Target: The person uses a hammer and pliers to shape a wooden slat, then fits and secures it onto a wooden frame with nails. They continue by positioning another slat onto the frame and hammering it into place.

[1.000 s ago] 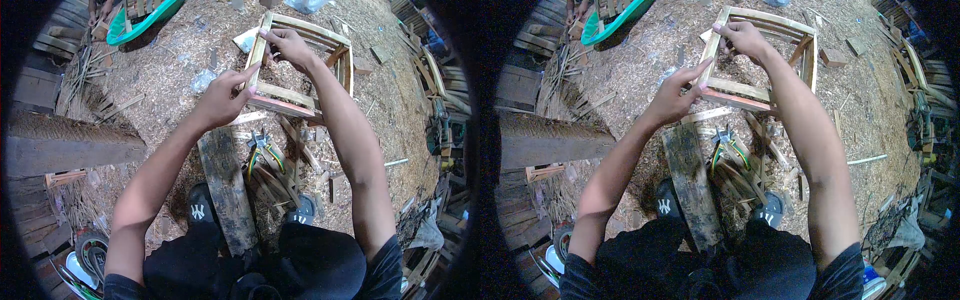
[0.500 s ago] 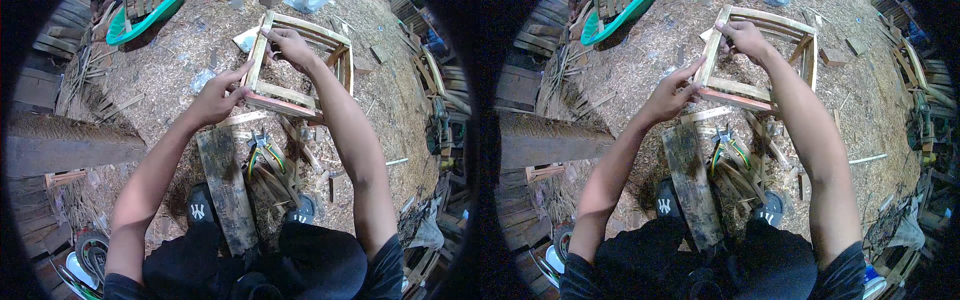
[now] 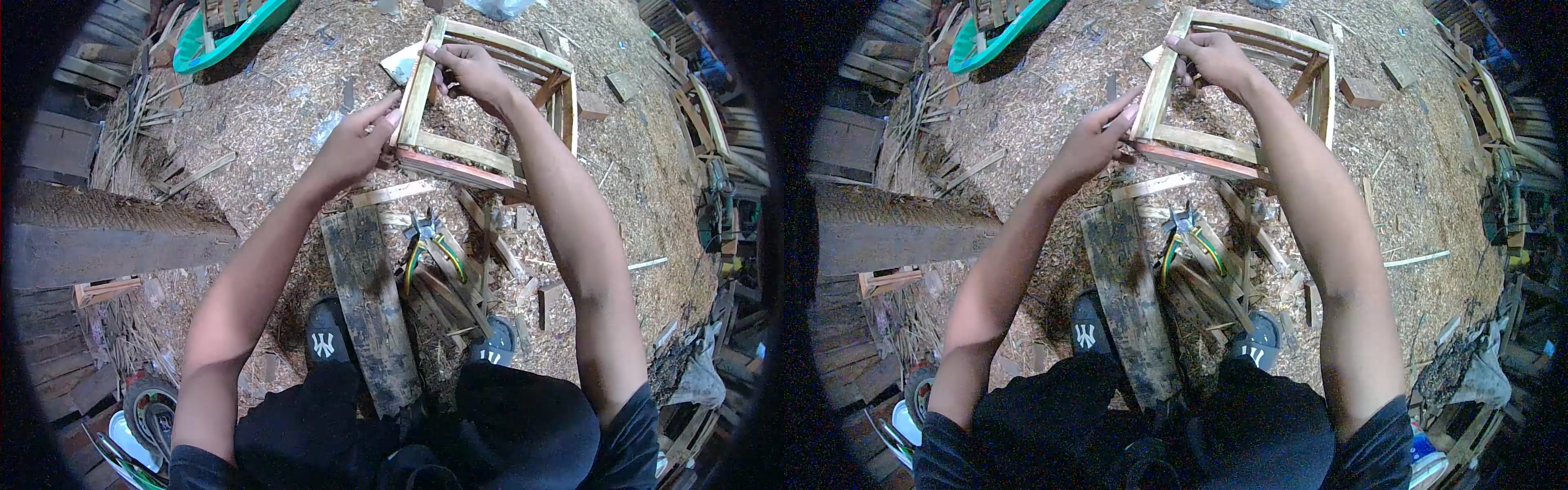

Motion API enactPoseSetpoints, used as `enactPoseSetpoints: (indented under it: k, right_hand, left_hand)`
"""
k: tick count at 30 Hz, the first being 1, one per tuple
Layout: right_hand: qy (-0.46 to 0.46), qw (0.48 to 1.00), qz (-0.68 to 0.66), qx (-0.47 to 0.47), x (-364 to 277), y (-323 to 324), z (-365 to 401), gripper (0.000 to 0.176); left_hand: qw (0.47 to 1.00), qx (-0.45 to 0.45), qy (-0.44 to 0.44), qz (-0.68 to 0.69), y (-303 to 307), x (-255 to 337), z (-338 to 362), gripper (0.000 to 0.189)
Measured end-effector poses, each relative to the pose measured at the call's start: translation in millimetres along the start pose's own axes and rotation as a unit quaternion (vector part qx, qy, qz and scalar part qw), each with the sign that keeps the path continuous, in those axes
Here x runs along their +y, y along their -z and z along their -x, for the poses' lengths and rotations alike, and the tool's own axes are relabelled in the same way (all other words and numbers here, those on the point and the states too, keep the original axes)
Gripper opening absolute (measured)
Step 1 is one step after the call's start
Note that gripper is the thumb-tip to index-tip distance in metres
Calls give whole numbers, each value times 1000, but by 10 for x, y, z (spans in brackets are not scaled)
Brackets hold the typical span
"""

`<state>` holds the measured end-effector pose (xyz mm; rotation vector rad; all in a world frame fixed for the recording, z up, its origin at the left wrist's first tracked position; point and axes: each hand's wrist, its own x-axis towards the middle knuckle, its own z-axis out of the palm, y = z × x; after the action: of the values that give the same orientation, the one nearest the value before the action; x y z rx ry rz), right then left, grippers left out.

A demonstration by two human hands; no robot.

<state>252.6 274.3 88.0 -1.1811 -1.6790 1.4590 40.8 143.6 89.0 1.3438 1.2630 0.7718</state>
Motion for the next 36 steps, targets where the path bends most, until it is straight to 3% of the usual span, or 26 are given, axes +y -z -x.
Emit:
enactPoseSetpoints:
  k: [3,8,11,14,16,18,20,24,29,33,34,36]
  right_hand:
    - [5,1000,7,-5,20,13,-31,43]
    - [-1,1000,24,5,0,-11,3,45]
    - [-39,999,21,17,-55,51,65,48]
    - [18,975,199,95,-72,216,198,60]
    - [90,939,327,60,-176,269,561,69]
    - [13,925,377,48,-391,87,1147,67]
    - [56,906,420,15,-256,33,1437,65]
    - [126,874,465,62,-107,5,1573,45]
    - [171,864,469,66,-81,81,1544,34]
    - [180,840,504,91,-23,-5,1577,29]
    - [174,842,502,88,-7,-2,1594,29]
    - [349,789,483,150,5,29,1591,22]
  left_hand:
    - [997,16,49,-51,26,71,-143,61]
    - [990,-84,85,78,-68,147,-320,71]
    - [989,-62,94,93,-137,191,-343,69]
    - [990,-52,80,107,-177,78,-358,68]
    - [987,-55,109,107,-158,145,-300,68]
    - [983,-54,132,112,-135,128,-320,68]
    - [980,-68,127,141,-134,-29,-405,69]
    - [980,-62,151,111,-197,126,-310,65]
    - [985,-36,124,116,-239,-19,-391,71]
    - [978,-34,172,113,-259,74,-269,70]
    - [975,-84,151,139,-216,60,-260,69]
    - [982,-61,131,122,-228,27,-257,69]
